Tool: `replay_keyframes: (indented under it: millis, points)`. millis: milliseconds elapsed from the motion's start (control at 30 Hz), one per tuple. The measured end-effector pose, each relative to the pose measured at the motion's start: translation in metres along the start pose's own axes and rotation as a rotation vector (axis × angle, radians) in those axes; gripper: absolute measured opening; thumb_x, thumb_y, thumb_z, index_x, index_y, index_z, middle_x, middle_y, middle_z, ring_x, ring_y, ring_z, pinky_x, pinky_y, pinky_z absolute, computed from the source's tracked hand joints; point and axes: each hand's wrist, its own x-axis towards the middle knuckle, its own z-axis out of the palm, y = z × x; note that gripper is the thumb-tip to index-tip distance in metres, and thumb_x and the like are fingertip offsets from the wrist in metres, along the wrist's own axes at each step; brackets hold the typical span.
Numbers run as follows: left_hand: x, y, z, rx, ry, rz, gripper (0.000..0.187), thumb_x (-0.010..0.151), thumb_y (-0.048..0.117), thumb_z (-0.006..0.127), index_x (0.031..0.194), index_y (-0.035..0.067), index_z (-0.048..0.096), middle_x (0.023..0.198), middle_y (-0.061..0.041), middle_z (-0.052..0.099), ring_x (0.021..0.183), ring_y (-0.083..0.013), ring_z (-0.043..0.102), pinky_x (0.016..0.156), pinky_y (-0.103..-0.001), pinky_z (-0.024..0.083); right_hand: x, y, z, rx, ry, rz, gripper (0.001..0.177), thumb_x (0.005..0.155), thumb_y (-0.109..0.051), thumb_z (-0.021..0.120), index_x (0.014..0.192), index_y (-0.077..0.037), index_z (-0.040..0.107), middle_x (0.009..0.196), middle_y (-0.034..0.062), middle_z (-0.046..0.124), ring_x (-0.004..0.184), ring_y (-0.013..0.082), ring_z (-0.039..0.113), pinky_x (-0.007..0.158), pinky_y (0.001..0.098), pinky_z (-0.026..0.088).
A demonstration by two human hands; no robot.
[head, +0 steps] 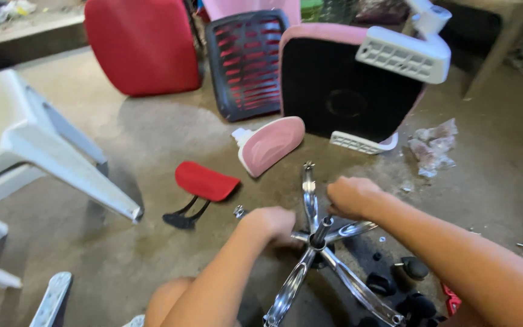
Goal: The person is assembling parts of an office chair base, specifically interacting with the chrome and plastic star bases.
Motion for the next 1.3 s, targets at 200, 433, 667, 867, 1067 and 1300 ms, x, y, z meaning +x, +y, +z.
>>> replay_keyframes:
  millis: [200, 433, 667, 867, 1067, 1300]
  points:
    - [-0.001, -0.005, -0.004, -0.088, 0.072, -0.034, 0.072, 0.079, 0.056, 0.074, 0.124, 0.000, 0.066, 0.122, -0.020, 0.072, 0.113, -0.0350, 0.070, 0.094, -0.043, 0.055, -0.006, -0.023, -0.021, -0.110, 0.075, -0.025, 0.045, 0.093, -0.049, 0.064, 0.119, -0.013, 0.064, 0.105, 0.0152, 0.075, 0.102, 0.0339, 0.071, 0.095, 0.0520, 0.051]
    - [-0.005, -0.009, -0.012, -0.133, 0.461, -0.132, 0.107, 0.075, 0.018, 0.082, 0.159, 0.007, 0.015, 0.153, -0.029, 0.033, 0.138, -0.0464, 0.037, 0.106, -0.055, 0.037, -0.019, -0.054, -0.039, 0.087, 0.399, -0.277, 0.026, 0.086, -0.033, 0.067, 0.094, -0.009, 0.071, 0.096, 0.0125, 0.075, 0.089, 0.0356, 0.072, 0.077, 0.0457, 0.057]
    - [-0.029, 0.003, -0.040, -1.159, 0.748, 0.767, 0.060, 0.071, -0.008, 0.072, 0.128, 0.002, 0.055, 0.111, -0.009, 0.065, 0.103, -0.0194, 0.067, 0.087, -0.033, 0.057, -0.025, -0.039, -0.036, 1.242, 0.471, -0.487, 0.026, 0.094, -0.013, 0.064, 0.070, -0.003, 0.062, 0.075, 0.0066, 0.068, 0.069, 0.0099, 0.058, 0.062, 0.0270, 0.047]
    - [-0.016, 0.022, -0.043, -1.495, 0.500, 0.811, 0.054, 0.069, -0.011, 0.071, 0.119, 0.002, 0.058, 0.102, -0.006, 0.065, 0.094, -0.0129, 0.068, 0.080, -0.029, 0.058, -0.036, -0.023, -0.031, 1.437, 0.546, -0.519, 0.030, 0.095, -0.015, 0.063, 0.068, -0.004, 0.058, 0.072, -0.0008, 0.067, 0.063, 0.0057, 0.056, 0.055, 0.0236, 0.044]
    - [0.008, 0.019, -0.030, -0.953, 0.543, 0.557, 0.021, 0.077, 0.005, 0.074, 0.097, 0.003, 0.070, 0.083, -0.007, 0.070, 0.074, -0.0195, 0.063, 0.065, -0.035, 0.050, -0.032, 0.003, -0.008, 1.074, 0.616, -0.430, 0.038, 0.099, -0.018, 0.066, 0.067, -0.002, 0.054, 0.061, 0.0035, 0.053, 0.057, 0.0091, 0.045, 0.051, 0.0286, 0.036]
    - [0.109, -0.027, 0.157, -0.350, 0.040, 0.093, 0.035, 0.074, 0.021, 0.082, 0.107, 0.010, 0.076, 0.108, -0.012, 0.074, 0.097, -0.0287, 0.071, 0.085, -0.042, 0.057, -0.052, 0.059, 0.026, 0.219, 0.622, -0.353, 0.031, 0.091, -0.030, 0.057, 0.075, -0.005, 0.064, 0.069, 0.0156, 0.067, 0.063, 0.0403, 0.066, 0.058, 0.0510, 0.052]
